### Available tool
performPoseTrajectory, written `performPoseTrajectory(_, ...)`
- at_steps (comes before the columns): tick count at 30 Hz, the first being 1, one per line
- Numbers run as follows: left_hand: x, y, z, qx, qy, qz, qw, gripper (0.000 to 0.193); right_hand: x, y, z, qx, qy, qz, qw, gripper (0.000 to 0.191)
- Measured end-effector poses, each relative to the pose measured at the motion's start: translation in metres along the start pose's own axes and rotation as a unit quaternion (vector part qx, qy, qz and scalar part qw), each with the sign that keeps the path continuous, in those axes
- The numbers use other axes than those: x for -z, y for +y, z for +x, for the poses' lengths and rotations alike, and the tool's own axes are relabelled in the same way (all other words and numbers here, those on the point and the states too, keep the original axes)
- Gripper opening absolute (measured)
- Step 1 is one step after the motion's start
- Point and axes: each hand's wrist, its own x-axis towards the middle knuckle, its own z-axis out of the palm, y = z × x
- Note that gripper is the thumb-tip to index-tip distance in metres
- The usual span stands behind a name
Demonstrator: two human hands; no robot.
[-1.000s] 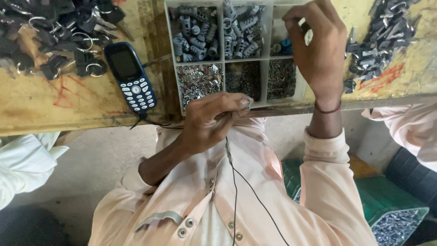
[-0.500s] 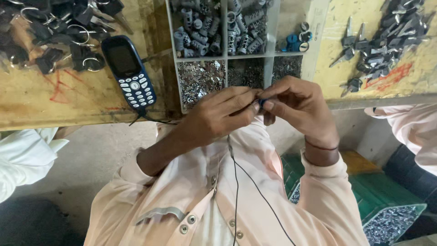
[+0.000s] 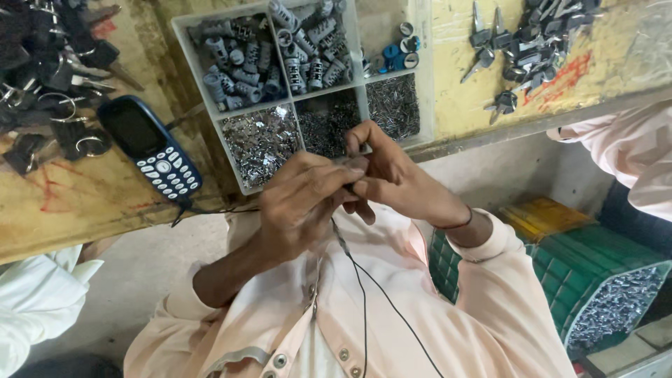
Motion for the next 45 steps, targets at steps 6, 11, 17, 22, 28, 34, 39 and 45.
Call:
performPoseTrajectory(6, 0.000, -0.006, 0.008, -0.012, -0.003, 0.002, 1.000, 0.034, 0.088, -0.022, -0.020, 0.274, 0.417, -0.694, 0.519, 0.016)
performPoseTrajectory(11, 0.004, -0.005, 0.004, 0.061, -0.028, -0.048, 0.997, 0.037, 0.104, -0.034, 0.008, 0.330, 0.424, -0.698, 0.473, 0.021)
performPoseTrajectory(17, 0.004, -0.012, -0.003, 0.024, -0.006, 0.008, 1.000, 0.035, 0.026, -0.002, -0.006, 0.312, 0.249, -0.336, 0.853, 0.004)
performPoseTrajectory(22, 0.010, -0.008, -0.004, -0.067, -0.014, 0.099, 0.993, 0.035, -0.002, 0.028, -0.016, 0.334, 0.207, -0.557, 0.732, 0.017)
performPoseTrajectory(28, 0.017, -0.010, -0.019, -0.096, -0.063, 0.094, 0.989, 0.031, -0.020, 0.010, -0.014, 0.272, 0.116, -0.754, 0.586, 0.037)
performPoseTrajectory(34, 0.006, -0.007, -0.016, 0.069, -0.064, -0.074, 0.993, 0.037, -0.015, 0.013, -0.023, 0.199, 0.072, -0.696, 0.686, 0.052)
performPoseTrajectory(39, 0.041, 0.010, -0.006, 0.113, 0.008, 0.030, 0.993, 0.040, 0.030, 0.008, -0.016, 0.263, 0.444, -0.609, 0.603, 0.042)
performPoseTrajectory(45, 0.064, 0.016, -0.008, 0.137, -0.037, 0.390, 0.910, 0.022, 0.020, -0.018, -0.013, 0.239, 0.396, -0.716, 0.522, 0.025)
